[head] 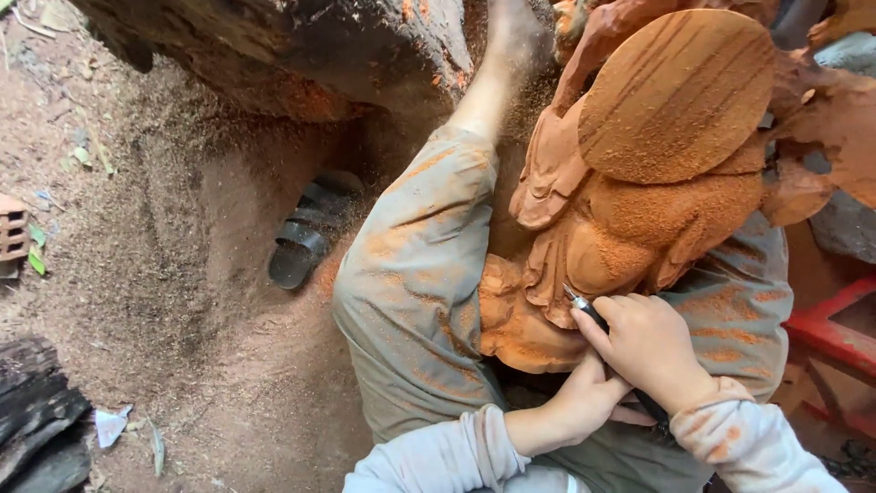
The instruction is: Using a handheld rotary tool to carve intricate details and textures into a wooden sculpture
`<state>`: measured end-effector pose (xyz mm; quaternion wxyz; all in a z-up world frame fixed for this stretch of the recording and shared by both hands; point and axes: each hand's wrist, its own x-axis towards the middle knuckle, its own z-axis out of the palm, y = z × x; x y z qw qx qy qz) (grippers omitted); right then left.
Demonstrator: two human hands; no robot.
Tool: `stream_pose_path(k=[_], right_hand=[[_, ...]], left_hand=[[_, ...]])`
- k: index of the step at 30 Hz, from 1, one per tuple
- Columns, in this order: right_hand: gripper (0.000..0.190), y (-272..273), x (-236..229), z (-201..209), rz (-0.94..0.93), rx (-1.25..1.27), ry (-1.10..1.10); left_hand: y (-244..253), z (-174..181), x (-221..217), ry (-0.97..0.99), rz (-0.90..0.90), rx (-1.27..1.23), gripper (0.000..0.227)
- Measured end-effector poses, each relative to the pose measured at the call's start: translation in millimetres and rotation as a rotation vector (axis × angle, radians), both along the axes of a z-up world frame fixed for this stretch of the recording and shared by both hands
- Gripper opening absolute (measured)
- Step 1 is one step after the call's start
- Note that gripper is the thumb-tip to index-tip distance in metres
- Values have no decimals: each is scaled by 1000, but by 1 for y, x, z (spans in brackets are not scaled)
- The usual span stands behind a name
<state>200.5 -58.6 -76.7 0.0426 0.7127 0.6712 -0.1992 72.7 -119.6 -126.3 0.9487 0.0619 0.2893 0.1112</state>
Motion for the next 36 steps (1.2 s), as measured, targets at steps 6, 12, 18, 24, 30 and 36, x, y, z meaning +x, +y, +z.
stream_pose_path(k=[6,12,18,24,30,36], right_hand=[[38,9,-2,7,13,-97,50],[42,7,-3,3,11,-250,48],[34,-1,0,1,9,-251,96],[34,5,3,5,-93,-189,174],[34,4,5,2,-25,-215,156],[35,12,4,6,-115,-263,152]], left_hand=[[-5,4,0,2,45,-81,49],[-12,9,-3,-44,53,-183,56],[-21,5,0,-30,50,-190,56],[-8,4,7,-26,25,-108,49],[-14,5,8,-14,42,-152,50],[4,11,6,-31,31,-100,51]])
